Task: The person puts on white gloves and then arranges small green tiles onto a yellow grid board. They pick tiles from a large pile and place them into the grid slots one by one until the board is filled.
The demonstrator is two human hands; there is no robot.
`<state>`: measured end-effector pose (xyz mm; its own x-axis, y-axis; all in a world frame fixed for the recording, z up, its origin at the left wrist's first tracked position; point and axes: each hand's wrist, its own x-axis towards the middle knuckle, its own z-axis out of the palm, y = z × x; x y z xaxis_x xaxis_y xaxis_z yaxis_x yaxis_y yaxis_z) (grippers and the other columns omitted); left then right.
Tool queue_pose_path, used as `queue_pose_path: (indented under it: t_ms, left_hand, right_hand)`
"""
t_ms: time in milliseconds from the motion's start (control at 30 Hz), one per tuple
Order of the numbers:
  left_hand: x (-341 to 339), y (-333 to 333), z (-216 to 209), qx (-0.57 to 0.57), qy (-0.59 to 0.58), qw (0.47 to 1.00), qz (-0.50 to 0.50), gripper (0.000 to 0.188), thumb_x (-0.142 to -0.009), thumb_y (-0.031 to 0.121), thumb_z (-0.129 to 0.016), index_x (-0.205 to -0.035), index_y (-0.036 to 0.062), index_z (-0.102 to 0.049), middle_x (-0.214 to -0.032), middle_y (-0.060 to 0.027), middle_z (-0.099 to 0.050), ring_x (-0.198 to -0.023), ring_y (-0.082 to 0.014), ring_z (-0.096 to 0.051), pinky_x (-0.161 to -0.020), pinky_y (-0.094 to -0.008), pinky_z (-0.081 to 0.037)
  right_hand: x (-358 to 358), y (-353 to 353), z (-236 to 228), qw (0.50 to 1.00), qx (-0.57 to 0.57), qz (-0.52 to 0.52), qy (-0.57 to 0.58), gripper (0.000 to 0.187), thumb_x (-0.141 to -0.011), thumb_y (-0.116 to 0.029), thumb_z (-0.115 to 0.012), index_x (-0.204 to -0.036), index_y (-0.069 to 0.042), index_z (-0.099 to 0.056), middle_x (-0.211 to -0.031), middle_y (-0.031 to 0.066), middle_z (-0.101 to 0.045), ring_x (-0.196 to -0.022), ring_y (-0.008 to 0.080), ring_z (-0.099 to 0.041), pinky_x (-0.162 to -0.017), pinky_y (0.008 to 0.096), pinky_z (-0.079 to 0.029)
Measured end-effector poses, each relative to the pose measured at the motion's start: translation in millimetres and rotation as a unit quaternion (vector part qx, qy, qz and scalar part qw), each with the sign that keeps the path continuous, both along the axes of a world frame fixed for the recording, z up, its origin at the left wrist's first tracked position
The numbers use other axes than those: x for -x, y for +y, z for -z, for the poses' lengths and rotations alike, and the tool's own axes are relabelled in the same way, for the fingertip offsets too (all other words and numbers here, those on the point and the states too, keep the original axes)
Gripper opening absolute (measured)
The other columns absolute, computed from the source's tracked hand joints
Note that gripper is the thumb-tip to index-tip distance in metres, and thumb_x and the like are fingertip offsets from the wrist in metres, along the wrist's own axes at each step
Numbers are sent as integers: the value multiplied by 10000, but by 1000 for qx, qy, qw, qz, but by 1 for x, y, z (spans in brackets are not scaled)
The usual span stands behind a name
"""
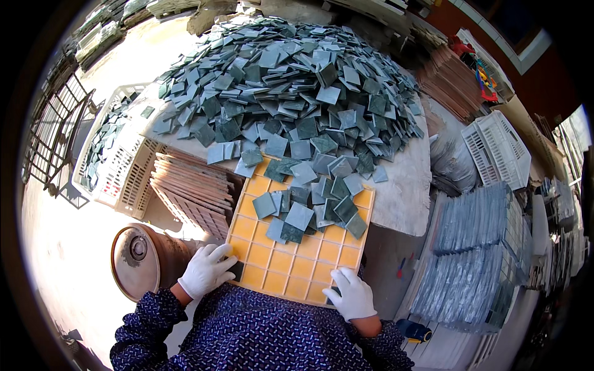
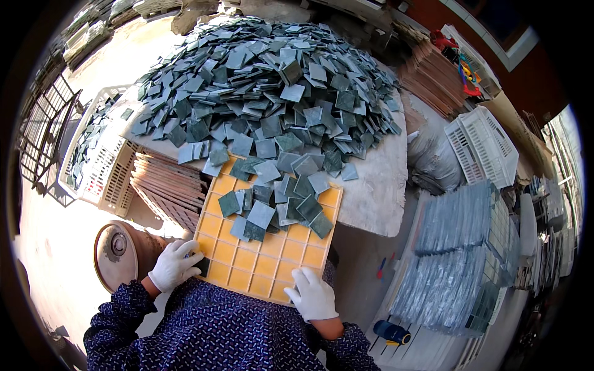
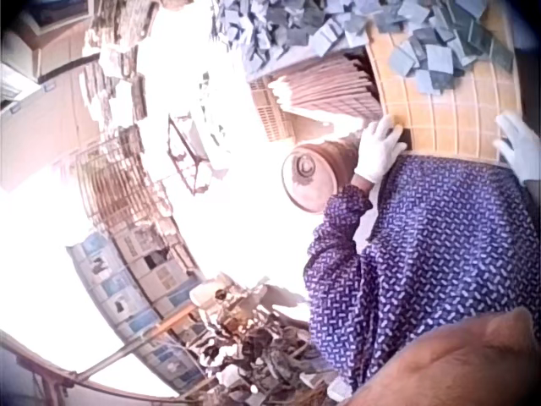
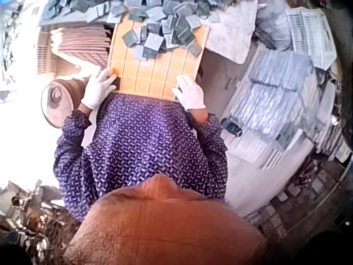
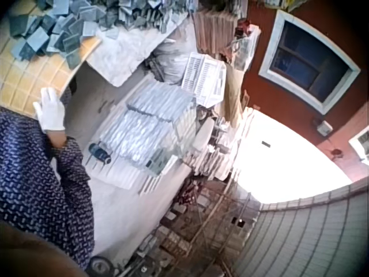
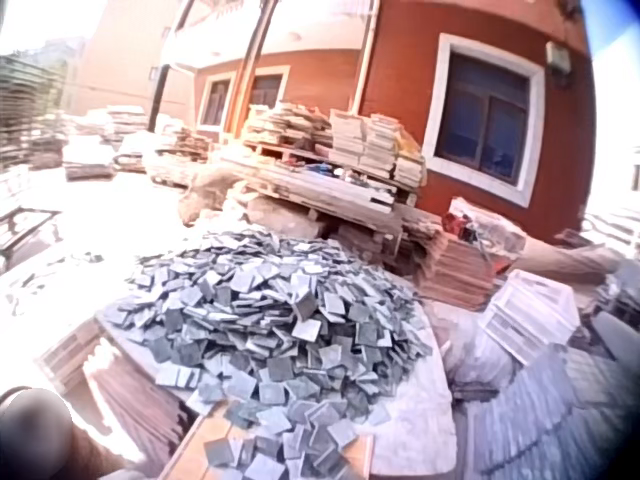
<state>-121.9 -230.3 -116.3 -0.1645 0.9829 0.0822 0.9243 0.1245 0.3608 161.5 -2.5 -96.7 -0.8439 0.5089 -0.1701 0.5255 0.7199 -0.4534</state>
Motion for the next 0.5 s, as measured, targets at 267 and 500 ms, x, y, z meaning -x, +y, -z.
queue_pose_path:
  t_ms: [267,500]
  left_hand:
    - [-14,97,-3,-92,-5,996,-16,546,-706,234,-738,-1189,60,-550,-1148,-101,-565,-1022,-293,-540,-868,-388,-460]
    - [-30,135,4,-69,34,997,-4,661,-680,278,-765,-1266,115,-507,-1150,-91,-524,-1017,-263,-533,-855,-379,-456]
  right_hand:
    - [134,37,16,976,-140,-20,164,548,-762,-274,-735,-1204,-30,-521,-1182,154,-525,-996,343,-595,-824,410,-507]
    - [86,60,25,950,202,159,179,269,-885,-208,-606,-1085,-28,-627,-894,116,-641,-709,221,-642,-653,350,-508]
